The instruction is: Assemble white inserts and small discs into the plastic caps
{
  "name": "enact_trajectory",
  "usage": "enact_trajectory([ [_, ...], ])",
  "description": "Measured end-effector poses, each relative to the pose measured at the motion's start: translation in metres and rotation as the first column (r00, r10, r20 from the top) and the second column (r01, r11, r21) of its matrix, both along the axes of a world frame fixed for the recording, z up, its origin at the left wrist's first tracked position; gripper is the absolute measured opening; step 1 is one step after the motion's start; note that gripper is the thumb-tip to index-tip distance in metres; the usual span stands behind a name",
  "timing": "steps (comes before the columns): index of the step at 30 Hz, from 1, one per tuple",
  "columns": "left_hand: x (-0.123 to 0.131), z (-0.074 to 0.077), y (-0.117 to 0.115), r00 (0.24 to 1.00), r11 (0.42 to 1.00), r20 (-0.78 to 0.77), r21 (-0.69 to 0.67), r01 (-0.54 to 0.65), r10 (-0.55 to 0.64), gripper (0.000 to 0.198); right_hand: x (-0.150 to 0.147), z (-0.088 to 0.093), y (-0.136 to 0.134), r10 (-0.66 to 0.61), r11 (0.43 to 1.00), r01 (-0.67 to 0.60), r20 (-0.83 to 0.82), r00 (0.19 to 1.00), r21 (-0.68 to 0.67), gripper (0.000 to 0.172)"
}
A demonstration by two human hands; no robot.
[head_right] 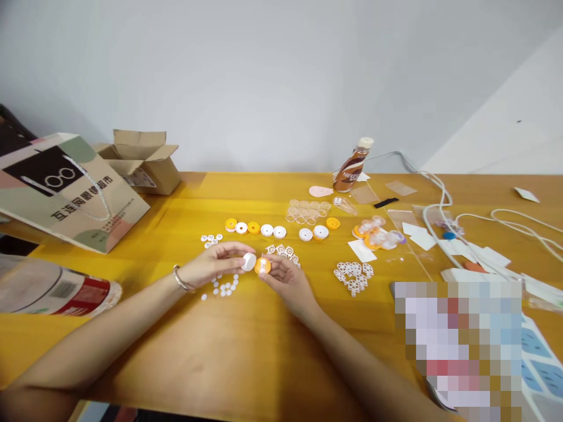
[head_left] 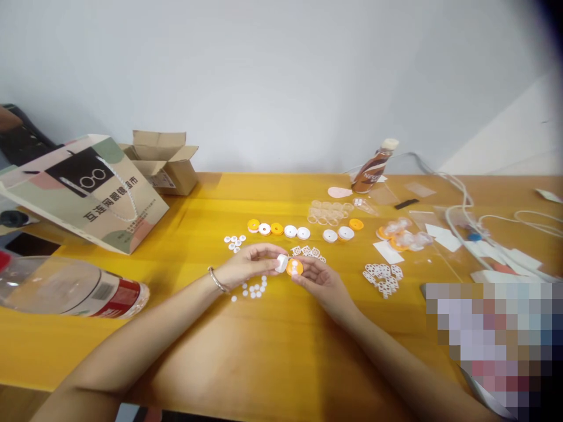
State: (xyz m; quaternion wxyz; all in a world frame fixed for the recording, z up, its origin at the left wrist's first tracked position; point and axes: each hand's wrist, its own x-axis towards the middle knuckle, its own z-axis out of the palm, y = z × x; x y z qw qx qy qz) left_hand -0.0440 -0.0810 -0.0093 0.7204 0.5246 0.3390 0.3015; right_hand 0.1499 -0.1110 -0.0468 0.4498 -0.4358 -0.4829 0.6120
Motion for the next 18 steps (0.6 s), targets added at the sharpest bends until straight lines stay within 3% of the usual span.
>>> enact_trajectory([
  [11, 0.007, -0.01, -0.003, 0.998, 0.974, -0.066, 0.226, 0.014, 0.001, 0.036, -0.002, -0.003, 0.0, 0.02, 0.998, -0.022, 0.024, 1.0, 0.066, 0.032],
  [18, 0.014, -0.003, -0.013, 0.956, 0.888, -0.274, 0.459, 0.038, 0.101, 0.034, -0.003, -0.002, -0.002, 0.023, 0.997, -0.024, 0.017, 1.0, 0.08, 0.033],
])
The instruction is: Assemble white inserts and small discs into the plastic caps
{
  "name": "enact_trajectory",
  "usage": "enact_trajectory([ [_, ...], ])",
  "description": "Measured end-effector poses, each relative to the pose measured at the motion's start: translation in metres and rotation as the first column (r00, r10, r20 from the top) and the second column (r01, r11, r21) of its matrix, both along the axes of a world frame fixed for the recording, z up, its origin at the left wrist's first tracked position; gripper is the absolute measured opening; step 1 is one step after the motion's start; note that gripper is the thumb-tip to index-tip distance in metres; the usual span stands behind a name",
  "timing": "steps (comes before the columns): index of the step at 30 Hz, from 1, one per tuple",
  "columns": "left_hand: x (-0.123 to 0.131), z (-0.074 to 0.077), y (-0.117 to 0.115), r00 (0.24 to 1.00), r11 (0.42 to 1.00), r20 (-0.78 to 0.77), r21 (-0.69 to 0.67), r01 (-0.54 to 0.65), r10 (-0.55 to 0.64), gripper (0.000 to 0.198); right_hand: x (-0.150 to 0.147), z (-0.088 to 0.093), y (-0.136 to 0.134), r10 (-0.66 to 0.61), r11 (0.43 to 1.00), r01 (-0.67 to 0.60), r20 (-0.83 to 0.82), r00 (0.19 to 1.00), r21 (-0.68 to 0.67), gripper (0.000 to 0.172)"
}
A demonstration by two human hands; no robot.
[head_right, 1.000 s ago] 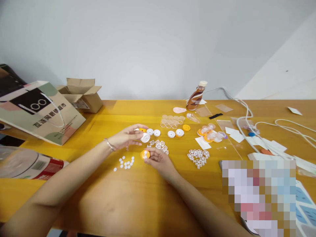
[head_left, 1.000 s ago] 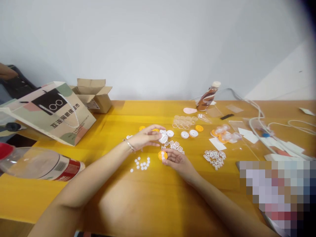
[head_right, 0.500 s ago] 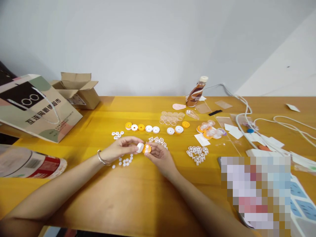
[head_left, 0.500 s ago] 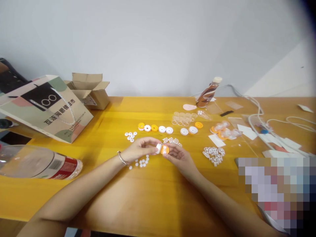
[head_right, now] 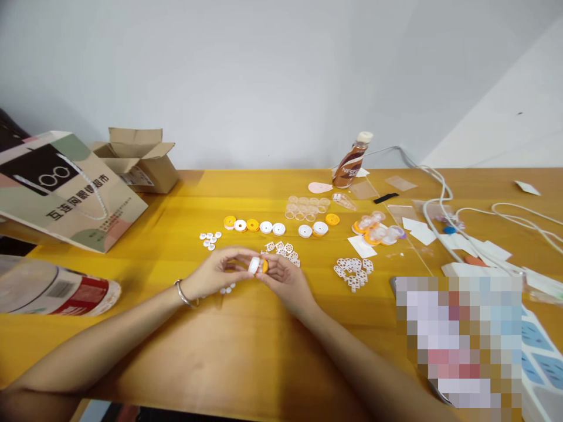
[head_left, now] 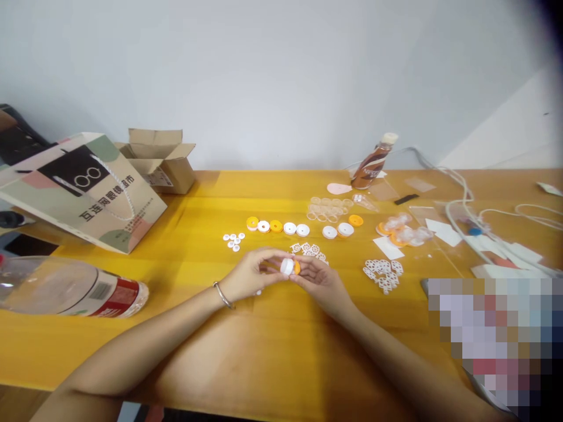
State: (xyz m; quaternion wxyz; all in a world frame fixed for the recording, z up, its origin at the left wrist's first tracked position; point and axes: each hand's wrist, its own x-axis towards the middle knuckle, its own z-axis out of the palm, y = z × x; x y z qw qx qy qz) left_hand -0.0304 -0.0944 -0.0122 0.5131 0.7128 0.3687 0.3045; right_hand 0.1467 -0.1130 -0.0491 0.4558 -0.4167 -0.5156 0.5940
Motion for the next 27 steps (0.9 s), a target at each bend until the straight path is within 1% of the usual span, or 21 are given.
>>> enact_trajectory([
  [2, 0.0, 0.002, -0.003, 0.998, 0.992, -0.068, 0.125, -0.003, 0.011, 0.034, -0.001, 0.0, -0.001, 0.005, 1.0, -0.005, -0.011, 1.0, -0.007, 0.033],
  [5, -0.001, 0.006, -0.007, 0.983, 0.948, -0.182, 0.318, 0.02, 0.04, 0.033, -0.001, 0.0, -0.003, 0.011, 1.0, -0.011, -0.035, 0.999, -0.02, 0.031],
  [8, -0.002, 0.008, -0.009, 0.962, 0.907, -0.266, 0.416, 0.061, 0.057, 0.034, -0.001, 0.001, -0.003, 0.015, 0.999, -0.017, -0.048, 0.999, -0.04, 0.033],
  [14, -0.004, 0.007, -0.009, 0.924, 0.887, -0.379, 0.443, 0.132, 0.052, 0.033, 0.001, 0.0, -0.003, 0.095, 0.992, -0.098, -0.039, 0.995, -0.083, 0.032],
  [17, -0.005, 0.009, -0.008, 0.907, 0.886, -0.419, 0.433, 0.164, 0.037, 0.032, 0.001, 0.001, -0.004, 0.106, 0.99, -0.107, -0.016, 0.994, -0.09, 0.03],
  [20, -0.007, 0.011, -0.008, 0.9, 0.894, -0.436, 0.404, 0.194, 0.002, 0.032, 0.001, 0.004, -0.005, 0.116, 0.989, -0.113, 0.031, 0.993, -0.095, 0.028],
  [24, -0.008, 0.013, -0.006, 0.894, 0.891, -0.443, 0.379, 0.249, -0.062, 0.031, 0.001, 0.005, -0.006, 0.136, 0.987, -0.13, 0.065, 0.989, -0.099, 0.031],
  [27, -0.008, 0.01, -0.005, 0.89, 0.882, -0.453, 0.395, 0.255, -0.054, 0.031, 0.001, 0.005, -0.006, 0.142, 0.986, -0.135, 0.071, 0.987, -0.097, 0.03],
])
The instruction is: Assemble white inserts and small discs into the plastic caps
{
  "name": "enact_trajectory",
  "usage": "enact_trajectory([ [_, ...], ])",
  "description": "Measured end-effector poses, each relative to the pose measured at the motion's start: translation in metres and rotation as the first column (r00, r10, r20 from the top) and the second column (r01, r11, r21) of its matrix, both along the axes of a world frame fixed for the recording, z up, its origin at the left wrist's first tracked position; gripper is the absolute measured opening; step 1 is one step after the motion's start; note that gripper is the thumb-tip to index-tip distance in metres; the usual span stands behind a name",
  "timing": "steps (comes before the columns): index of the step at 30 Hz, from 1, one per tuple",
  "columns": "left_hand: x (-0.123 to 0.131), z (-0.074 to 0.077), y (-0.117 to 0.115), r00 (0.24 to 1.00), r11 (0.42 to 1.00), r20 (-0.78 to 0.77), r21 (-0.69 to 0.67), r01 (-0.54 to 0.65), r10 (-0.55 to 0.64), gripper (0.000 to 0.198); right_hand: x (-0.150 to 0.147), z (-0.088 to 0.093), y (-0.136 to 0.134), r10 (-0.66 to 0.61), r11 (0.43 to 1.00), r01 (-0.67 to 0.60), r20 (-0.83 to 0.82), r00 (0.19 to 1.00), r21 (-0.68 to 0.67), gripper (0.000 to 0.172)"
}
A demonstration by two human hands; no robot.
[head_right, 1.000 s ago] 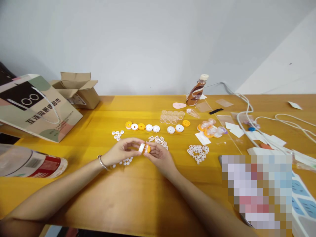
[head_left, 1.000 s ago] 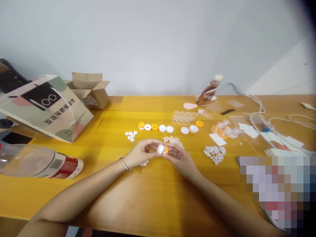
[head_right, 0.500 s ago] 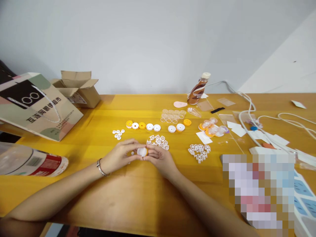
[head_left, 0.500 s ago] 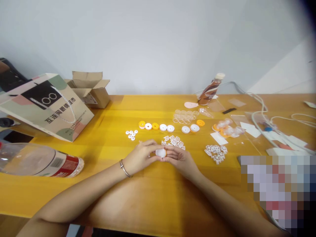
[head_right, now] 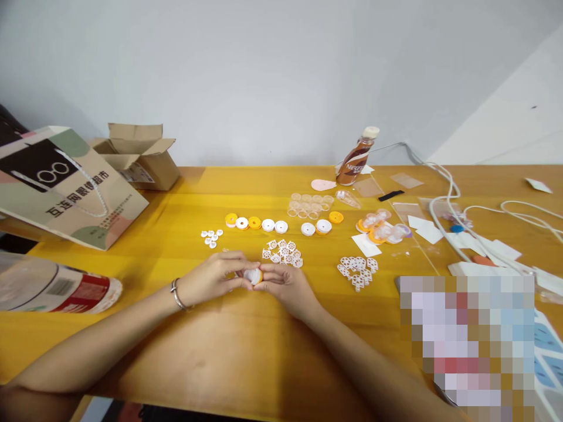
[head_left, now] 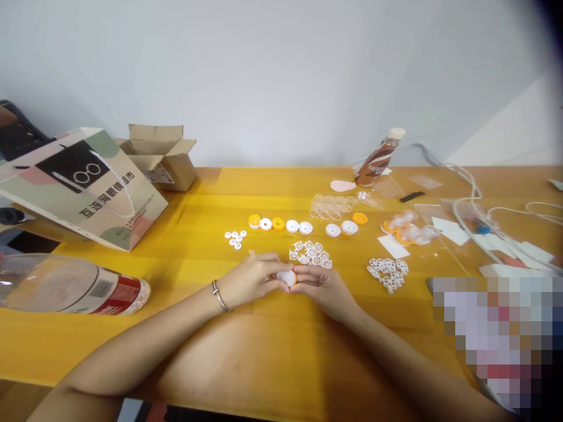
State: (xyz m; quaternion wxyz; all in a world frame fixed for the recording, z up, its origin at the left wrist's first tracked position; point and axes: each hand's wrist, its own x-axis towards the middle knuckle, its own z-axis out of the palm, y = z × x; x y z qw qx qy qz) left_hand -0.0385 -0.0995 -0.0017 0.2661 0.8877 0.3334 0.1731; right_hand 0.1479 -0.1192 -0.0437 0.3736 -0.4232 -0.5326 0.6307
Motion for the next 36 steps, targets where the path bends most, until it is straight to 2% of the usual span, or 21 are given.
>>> enact_trajectory([
  [4, 0.001, -0.005, -0.002, 1.0, 0.998, -0.009, 0.055, -0.023, 0.023, 0.029, 0.0, 0.0, -0.001, 0.005, 1.0, -0.005, -0.009, 1.0, 0.003, 0.032],
  [8, 0.001, -0.006, -0.002, 0.999, 0.998, 0.008, 0.051, -0.035, 0.035, 0.029, 0.0, 0.001, -0.001, 0.006, 1.0, -0.006, -0.023, 1.0, 0.002, 0.034],
  [11, -0.001, 0.0, 0.001, 1.0, 1.0, 0.019, -0.016, -0.018, 0.018, 0.031, 0.001, 0.001, 0.0, 0.015, 1.0, -0.015, -0.033, 0.999, -0.01, 0.032],
  [15, -0.003, 0.008, 0.005, 0.999, 0.984, 0.048, -0.179, 0.017, -0.008, 0.031, 0.002, 0.001, 0.002, 0.012, 0.999, -0.013, -0.026, 1.0, -0.03, 0.031],
  [17, -0.004, 0.01, 0.006, 0.998, 0.979, 0.056, -0.202, 0.022, -0.011, 0.031, 0.003, 0.001, 0.003, 0.027, 0.999, -0.028, -0.02, 0.999, -0.036, 0.031],
  [24, -0.004, 0.009, 0.003, 0.996, 0.995, -0.007, -0.05, 0.09, -0.09, 0.03, 0.002, 0.002, 0.002, 0.08, 0.997, -0.08, -0.012, 0.997, -0.012, 0.032],
  [30, -0.001, 0.006, -0.002, 0.996, 0.997, -0.085, 0.069, 0.047, -0.041, 0.028, 0.001, 0.0, 0.001, 0.038, 0.999, -0.039, -0.015, 0.999, -0.01, 0.033],
  [36, -0.003, 0.008, -0.002, 0.999, 0.999, -0.042, 0.048, 0.005, -0.003, 0.03, 0.001, 0.002, 0.001, 0.018, 0.998, -0.021, -0.06, 0.998, -0.058, 0.035],
])
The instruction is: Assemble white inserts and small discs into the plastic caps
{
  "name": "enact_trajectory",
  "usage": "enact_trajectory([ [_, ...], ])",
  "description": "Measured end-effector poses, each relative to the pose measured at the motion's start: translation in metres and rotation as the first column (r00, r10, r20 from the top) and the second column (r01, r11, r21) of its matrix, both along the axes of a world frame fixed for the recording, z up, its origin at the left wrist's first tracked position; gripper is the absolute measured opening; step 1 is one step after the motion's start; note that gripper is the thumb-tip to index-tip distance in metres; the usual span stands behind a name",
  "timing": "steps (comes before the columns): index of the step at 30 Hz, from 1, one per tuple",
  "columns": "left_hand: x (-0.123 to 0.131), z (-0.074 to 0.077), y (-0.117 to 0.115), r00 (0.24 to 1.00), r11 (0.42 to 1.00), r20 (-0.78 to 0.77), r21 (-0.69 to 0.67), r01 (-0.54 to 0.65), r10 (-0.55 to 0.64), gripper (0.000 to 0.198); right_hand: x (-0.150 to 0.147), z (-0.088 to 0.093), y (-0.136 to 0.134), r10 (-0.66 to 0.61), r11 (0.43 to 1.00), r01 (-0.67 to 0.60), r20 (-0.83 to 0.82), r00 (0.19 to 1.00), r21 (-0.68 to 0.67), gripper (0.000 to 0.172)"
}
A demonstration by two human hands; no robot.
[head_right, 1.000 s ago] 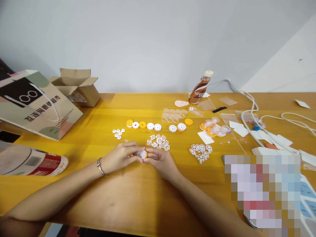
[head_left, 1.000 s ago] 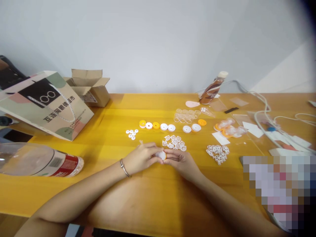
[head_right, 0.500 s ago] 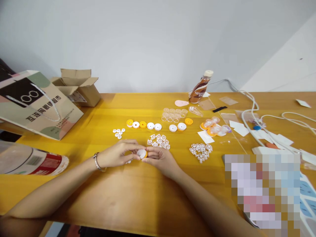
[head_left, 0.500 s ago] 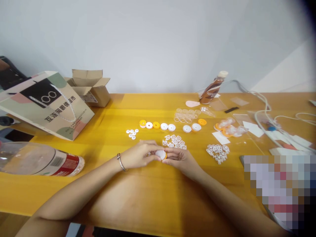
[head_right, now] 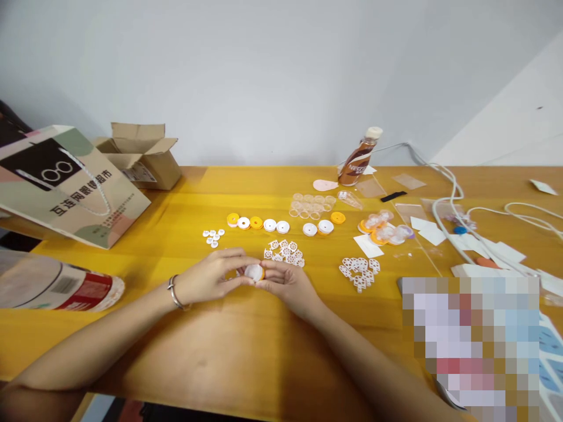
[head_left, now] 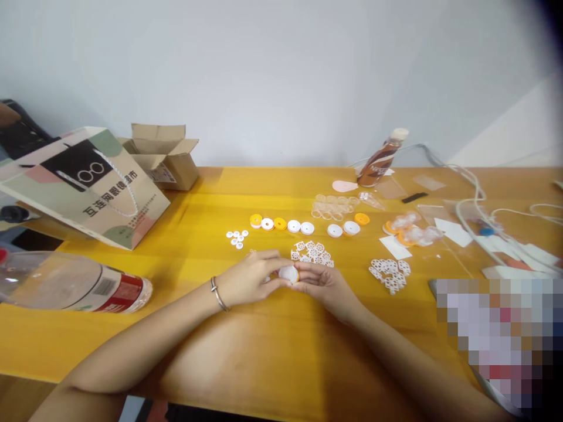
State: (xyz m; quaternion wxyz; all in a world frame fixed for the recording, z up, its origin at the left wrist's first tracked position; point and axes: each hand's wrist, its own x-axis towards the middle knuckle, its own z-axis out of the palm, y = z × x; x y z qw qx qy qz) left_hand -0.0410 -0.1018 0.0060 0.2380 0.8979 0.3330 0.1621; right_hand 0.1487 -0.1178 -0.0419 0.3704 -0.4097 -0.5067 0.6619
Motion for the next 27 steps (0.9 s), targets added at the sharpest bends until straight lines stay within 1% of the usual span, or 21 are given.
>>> enact_trajectory([
  [4, 0.001, 0.002, 0.001, 0.999, 0.999, 0.026, -0.02, -0.04, 0.041, 0.031, 0.001, -0.004, 0.002, -0.013, 0.999, 0.013, -0.001, 1.0, -0.036, 0.039],
  [8, -0.004, 0.016, 0.001, 0.997, 0.997, 0.033, 0.009, -0.072, 0.072, 0.03, 0.002, -0.004, 0.004, 0.024, 0.998, -0.024, 0.014, 1.0, -0.054, 0.038],
  [9, -0.006, 0.021, 0.0, 0.998, 0.998, 0.01, 0.012, -0.057, 0.057, 0.029, 0.003, -0.004, 0.005, 0.027, 0.998, -0.027, 0.008, 1.0, -0.06, 0.037],
  [10, -0.007, 0.025, -0.003, 1.0, 1.0, -0.027, 0.003, -0.016, 0.016, 0.026, 0.003, -0.003, 0.005, 0.029, 0.997, -0.029, -0.001, 1.0, -0.066, 0.036],
  [12, -0.007, 0.028, -0.011, 0.988, 0.994, -0.115, -0.03, 0.102, -0.105, 0.021, 0.004, -0.002, 0.006, 0.036, 0.997, -0.038, -0.02, 0.999, -0.074, 0.036],
  [13, -0.005, 0.028, -0.015, 0.974, 0.987, -0.16, -0.044, 0.157, -0.162, 0.019, 0.005, -0.002, 0.006, 0.042, 0.996, -0.044, -0.028, 0.999, -0.076, 0.036],
  [15, 0.0, 0.022, -0.025, 0.944, 0.979, -0.261, -0.022, 0.202, -0.201, 0.018, 0.005, -0.003, 0.006, 0.047, 0.996, -0.05, -0.043, 0.998, -0.074, 0.036],
  [18, 0.009, 0.007, -0.038, 0.896, 0.971, -0.405, 0.067, 0.23, -0.184, 0.015, 0.007, -0.006, 0.006, 0.04, 0.996, -0.044, -0.06, 0.997, -0.071, 0.035],
  [21, 0.014, -0.003, -0.045, 0.874, 0.955, -0.451, 0.133, 0.264, -0.179, 0.013, 0.007, -0.006, 0.007, 0.041, 0.997, -0.045, -0.062, 0.997, -0.06, 0.032],
  [24, 0.014, -0.002, -0.046, 0.877, 0.953, -0.448, 0.15, 0.264, -0.173, 0.011, 0.008, -0.006, 0.007, 0.046, 0.997, -0.05, -0.063, 0.997, -0.056, 0.03],
  [27, 0.01, 0.007, -0.039, 0.898, 0.966, -0.401, 0.097, 0.24, -0.183, 0.019, 0.008, -0.008, 0.008, 0.046, 0.997, -0.051, -0.09, 0.995, -0.065, 0.029],
])
